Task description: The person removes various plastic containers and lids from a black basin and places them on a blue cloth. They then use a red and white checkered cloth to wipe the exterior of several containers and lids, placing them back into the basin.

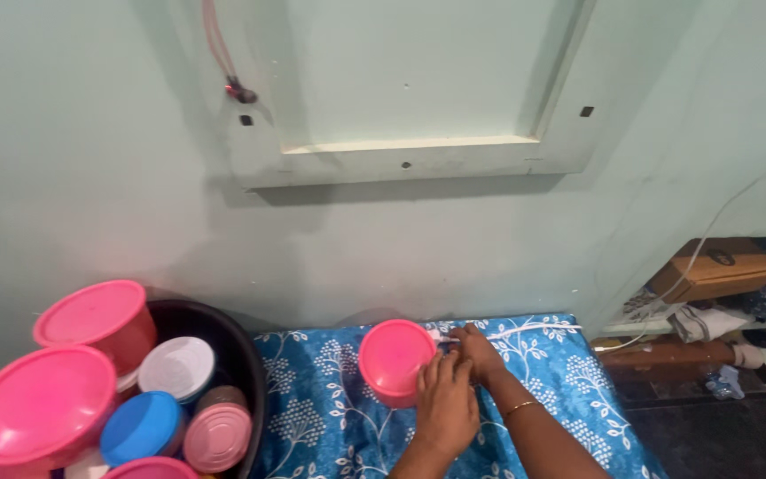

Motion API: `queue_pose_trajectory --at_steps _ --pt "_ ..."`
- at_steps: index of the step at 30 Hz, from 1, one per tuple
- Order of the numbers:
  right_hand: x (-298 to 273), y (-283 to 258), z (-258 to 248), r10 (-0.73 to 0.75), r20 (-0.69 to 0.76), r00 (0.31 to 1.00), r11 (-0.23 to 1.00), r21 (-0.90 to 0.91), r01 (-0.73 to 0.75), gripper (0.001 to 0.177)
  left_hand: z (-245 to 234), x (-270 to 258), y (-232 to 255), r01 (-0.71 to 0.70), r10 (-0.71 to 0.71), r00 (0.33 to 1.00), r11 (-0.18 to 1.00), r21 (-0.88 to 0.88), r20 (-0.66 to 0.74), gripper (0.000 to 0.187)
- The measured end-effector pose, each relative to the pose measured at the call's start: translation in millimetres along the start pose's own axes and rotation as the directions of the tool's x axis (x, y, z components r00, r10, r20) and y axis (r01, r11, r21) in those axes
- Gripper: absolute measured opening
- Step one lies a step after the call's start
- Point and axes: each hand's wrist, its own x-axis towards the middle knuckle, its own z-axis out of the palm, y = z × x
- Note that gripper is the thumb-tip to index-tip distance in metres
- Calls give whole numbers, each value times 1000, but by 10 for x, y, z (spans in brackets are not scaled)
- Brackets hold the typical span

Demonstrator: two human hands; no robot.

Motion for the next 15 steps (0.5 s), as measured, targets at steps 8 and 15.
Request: queue_pose_trajectory --at_steps 8,15 --pt "-62 1089 -442 255 -388 886 927 -163 -338 34 386 191 372 -116 121 989 991 -62 86 51" --pt "-245 1341 -738 126 -381 916 950 -220 -223 87 453 106 359 -118 123 986 992 -50 115 51"
